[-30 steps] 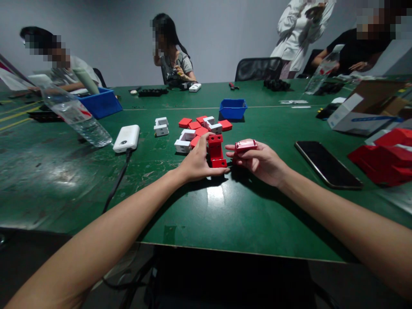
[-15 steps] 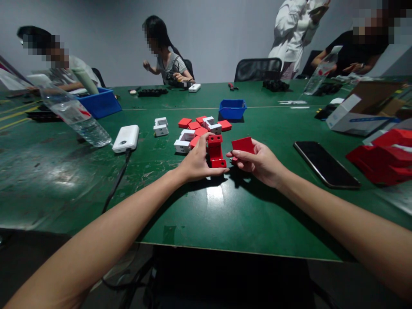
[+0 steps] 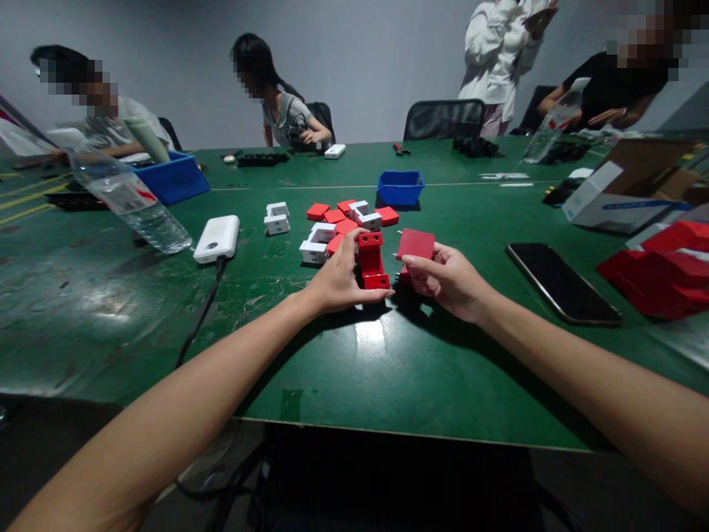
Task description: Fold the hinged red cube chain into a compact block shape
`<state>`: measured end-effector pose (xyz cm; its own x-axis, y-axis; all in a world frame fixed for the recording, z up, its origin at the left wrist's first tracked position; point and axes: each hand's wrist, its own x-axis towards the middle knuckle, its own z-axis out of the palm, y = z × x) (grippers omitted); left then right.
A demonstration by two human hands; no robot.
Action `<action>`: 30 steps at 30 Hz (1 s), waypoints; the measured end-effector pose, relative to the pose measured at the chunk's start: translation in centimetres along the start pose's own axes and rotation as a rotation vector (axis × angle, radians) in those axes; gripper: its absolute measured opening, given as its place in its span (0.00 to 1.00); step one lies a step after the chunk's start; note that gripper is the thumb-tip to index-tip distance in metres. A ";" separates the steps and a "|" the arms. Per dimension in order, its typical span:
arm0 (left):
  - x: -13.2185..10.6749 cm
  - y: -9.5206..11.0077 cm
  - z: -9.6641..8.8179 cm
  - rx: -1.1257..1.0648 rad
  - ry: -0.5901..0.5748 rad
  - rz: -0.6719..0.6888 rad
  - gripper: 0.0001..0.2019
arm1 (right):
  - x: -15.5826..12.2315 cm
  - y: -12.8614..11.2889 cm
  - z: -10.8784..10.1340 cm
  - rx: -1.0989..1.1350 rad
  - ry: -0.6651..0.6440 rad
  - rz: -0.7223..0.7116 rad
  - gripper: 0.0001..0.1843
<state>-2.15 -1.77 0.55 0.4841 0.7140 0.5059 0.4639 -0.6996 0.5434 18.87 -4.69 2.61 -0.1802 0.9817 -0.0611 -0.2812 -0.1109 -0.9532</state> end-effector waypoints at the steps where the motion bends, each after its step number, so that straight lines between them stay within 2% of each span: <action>1: 0.0 0.0 0.0 0.000 0.000 0.003 0.48 | 0.0 0.0 0.0 0.003 -0.001 -0.004 0.24; 10: 0.0 -0.1 0.0 0.007 0.009 0.011 0.48 | -0.1 0.0 0.0 0.001 -0.048 -0.008 0.26; 18: 0.0 -0.1 0.0 0.006 0.001 0.015 0.48 | 0.4 -0.2 -0.3 0.125 -0.073 0.142 0.18; 22: 0.0 -0.1 0.0 0.002 0.003 0.024 0.49 | 0.3 -0.3 -0.1 0.114 -0.081 0.069 0.12; 25: 0.0 -0.2 0.0 -0.001 0.006 0.027 0.49 | 0.1 -0.5 0.2 0.121 -0.046 0.011 0.16; 30: 0.0 -0.2 0.1 -0.002 0.006 0.010 0.49 | 0.1 -0.5 0.2 0.123 -0.006 -0.026 0.18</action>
<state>-2.21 -1.66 0.39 0.4845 0.7069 0.5154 0.4576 -0.7069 0.5393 18.83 -4.61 3.13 -0.1772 0.9836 -0.0344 -0.3997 -0.1039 -0.9107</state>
